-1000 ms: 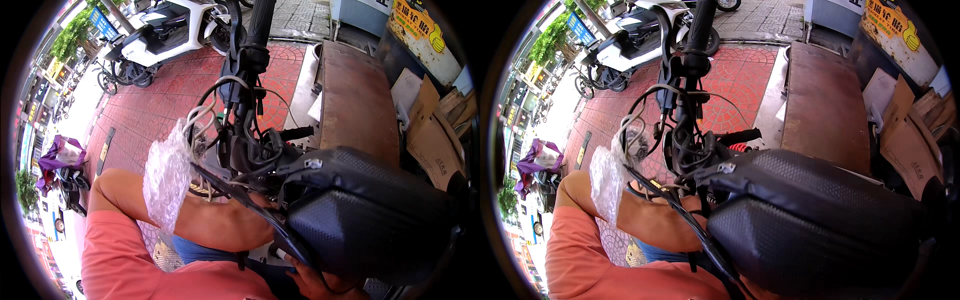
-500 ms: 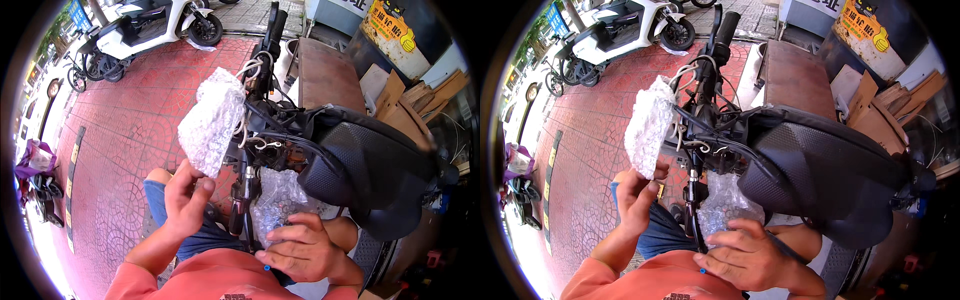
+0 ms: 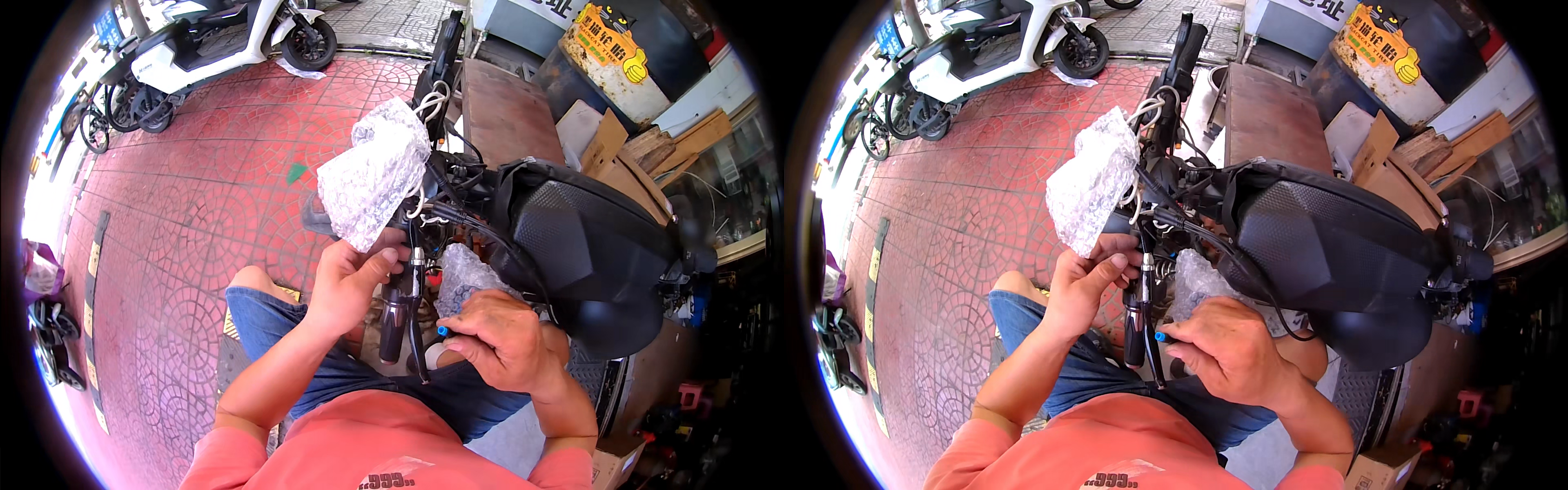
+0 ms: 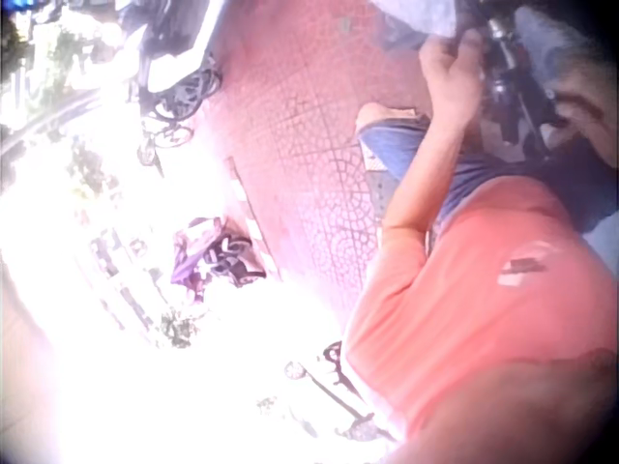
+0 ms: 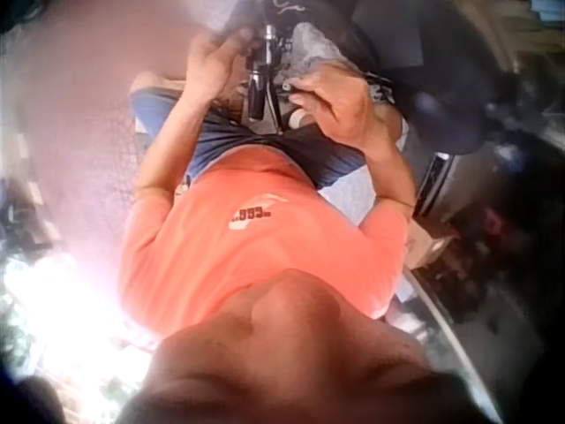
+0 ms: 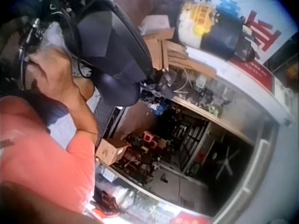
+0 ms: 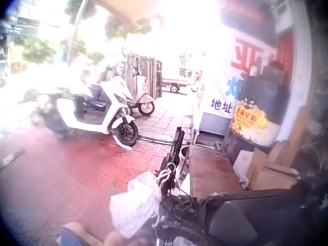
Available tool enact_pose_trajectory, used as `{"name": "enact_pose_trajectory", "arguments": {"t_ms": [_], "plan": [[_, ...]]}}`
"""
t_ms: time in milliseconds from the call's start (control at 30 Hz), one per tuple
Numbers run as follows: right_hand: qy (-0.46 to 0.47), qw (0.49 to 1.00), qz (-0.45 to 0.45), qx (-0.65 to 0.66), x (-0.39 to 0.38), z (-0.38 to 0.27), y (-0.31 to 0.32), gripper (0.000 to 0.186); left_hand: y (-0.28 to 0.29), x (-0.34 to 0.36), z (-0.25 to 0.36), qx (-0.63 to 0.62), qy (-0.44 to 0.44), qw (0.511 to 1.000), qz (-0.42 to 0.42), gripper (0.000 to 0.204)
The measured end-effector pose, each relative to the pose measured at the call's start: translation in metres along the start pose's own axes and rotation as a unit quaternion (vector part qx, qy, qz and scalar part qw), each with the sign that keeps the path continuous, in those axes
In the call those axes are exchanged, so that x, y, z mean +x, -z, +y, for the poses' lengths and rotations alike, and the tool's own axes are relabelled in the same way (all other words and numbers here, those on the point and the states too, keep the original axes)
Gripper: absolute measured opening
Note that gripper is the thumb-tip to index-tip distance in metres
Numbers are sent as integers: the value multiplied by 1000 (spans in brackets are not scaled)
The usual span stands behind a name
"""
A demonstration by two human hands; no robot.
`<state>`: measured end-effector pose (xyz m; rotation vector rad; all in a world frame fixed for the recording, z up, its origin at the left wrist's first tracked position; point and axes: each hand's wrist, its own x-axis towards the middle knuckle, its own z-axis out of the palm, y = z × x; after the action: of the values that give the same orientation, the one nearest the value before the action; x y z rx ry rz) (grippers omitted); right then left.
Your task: The person connects and tapes electrical wires on a motorcycle with pliers and tape, then unwraps a new handbrake component and fits it onto the handlebar.
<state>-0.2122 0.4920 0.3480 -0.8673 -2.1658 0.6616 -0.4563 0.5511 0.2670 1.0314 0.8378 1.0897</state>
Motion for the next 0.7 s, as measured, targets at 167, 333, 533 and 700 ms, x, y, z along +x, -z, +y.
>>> {"name": "enact_pose_trajectory", "arguments": {"t_ms": [167, 333, 533, 700], "plan": [[-15, 999, 30, 6, -7, 0, -3, 19, -2, 1, 8, -35, 30, 999, -1, 40], [-67, 997, 46, -1, -12, 1, -3, 19, -7, -3, 26, -55, 78, 995, 22, 55], [-96, 993, 74, -13, -14, 4, -8, 19, -13, -3, 37, -28, 97, 995, 18, 57], [-90, 993, 72, -19, -21, 7, -7, 18, -17, -5, 41, -27, 86, 996, 17, 59]]}}
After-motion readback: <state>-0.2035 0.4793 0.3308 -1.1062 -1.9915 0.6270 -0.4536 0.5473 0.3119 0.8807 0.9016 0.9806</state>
